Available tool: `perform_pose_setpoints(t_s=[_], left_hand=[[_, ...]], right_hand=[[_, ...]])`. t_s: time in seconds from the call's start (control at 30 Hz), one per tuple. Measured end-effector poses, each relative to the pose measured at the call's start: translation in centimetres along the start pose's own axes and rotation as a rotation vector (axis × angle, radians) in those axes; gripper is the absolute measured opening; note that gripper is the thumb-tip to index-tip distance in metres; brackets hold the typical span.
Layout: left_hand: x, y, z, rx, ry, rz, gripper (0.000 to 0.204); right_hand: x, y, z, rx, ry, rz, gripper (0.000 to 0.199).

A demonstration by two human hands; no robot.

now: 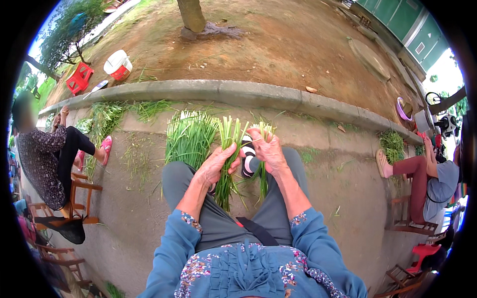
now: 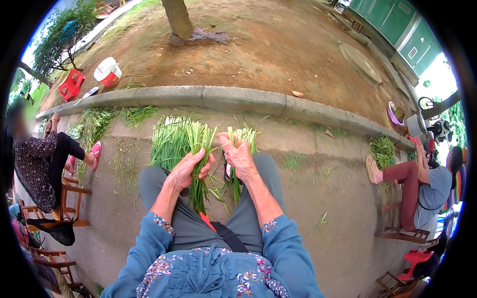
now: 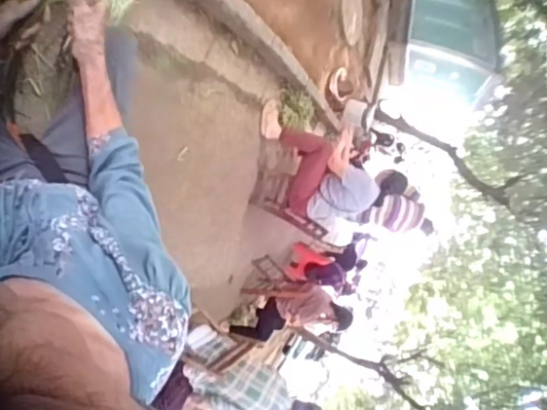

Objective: The person sits outdoors and cleans bundles of green leaves by hand, separating individual stems and picking off damaged parts.

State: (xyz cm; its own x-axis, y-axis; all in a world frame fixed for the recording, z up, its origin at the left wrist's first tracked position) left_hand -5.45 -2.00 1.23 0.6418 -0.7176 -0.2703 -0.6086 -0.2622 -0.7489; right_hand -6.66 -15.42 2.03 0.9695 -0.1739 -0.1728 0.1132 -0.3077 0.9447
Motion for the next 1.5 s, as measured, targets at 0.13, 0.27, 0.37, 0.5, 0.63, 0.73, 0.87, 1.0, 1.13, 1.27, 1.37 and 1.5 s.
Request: perform_pose_setpoints(t_s=[0.13,0.27,0.37,0.5,0.63,0.73,0.87,1.0,1.13,1.27,1.37,1.5], left_hand=[[0.0,0.5,-0.2,0.093,0.002,0.04,0.041],[0.0,0.6,-0.2,0.071,-0.017,0.022,0.033],[0.1,0.1,-0.1,0.099,-0.056,-0.04,0.026],[0.5,0.0,0.9,0.083,-0.127,-0.065,0.022],[0.4,0.2,2.3,0.151,-0.222,-0.036,0.02],[0.4,0.5,3.4,0.107,-0.349,-0.052,0.02],[0.3,0.5,5.0,0.05,-0.42,-0.08,0.021],[0.4,-0.1,6.5,0.082,-0.463,-0.23,0.026],[0.2,-0.8,5.4,0.113,-0.377,-0.179,0.029],[0.4,-0.4,2.6,0.077,-0.191,-0.082,0.035],[0.2,-0.5,1.9,0.079,-0.162,-0.045,0.035],[0.2,-0.6,1.7,0.093,-0.101,-0.083,0.035]], right_hand=[[-0.3,0.0,-0.4,-0.075,0.03,-0.034,0.02],[0.2,-0.4,0.1,-0.13,-0.032,0.036,0.017],[0.4,-0.4,0.2,-0.114,-0.082,0.097,0.016],[0.9,-1.3,1.5,-0.023,-0.143,0.107,0.014],[0.7,0.2,2.1,0.106,-0.24,0.144,0.014],[0.7,1.3,2.9,0.169,-0.274,0.216,0.012],[0.9,2.0,4.7,0.19,-0.263,0.3,0.012],[1.0,2.0,5.5,0.228,-0.288,0.307,0.012],[0.8,2.1,4.9,0.199,-0.225,0.265,0.014],[0.6,1.3,3.2,0.153,-0.188,0.146,0.014],[0.6,1.6,2.6,0.108,-0.18,0.2,0.014],[1.1,1.0,4.3,0.134,-0.232,0.274,0.015]])
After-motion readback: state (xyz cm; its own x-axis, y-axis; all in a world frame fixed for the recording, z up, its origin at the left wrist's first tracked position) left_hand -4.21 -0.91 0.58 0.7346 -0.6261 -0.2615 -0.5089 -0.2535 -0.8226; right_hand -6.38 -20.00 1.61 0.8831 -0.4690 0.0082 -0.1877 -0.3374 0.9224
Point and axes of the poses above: each hand's wrist, its own x-axis towards the middle knuckle, its own z-axis out of the back of the hand, y = z × x, the point moved 6 cm from there along x, towards the middle knuckle, and after that the axes turned 9 degrees about -x, right-handed, at the moved point
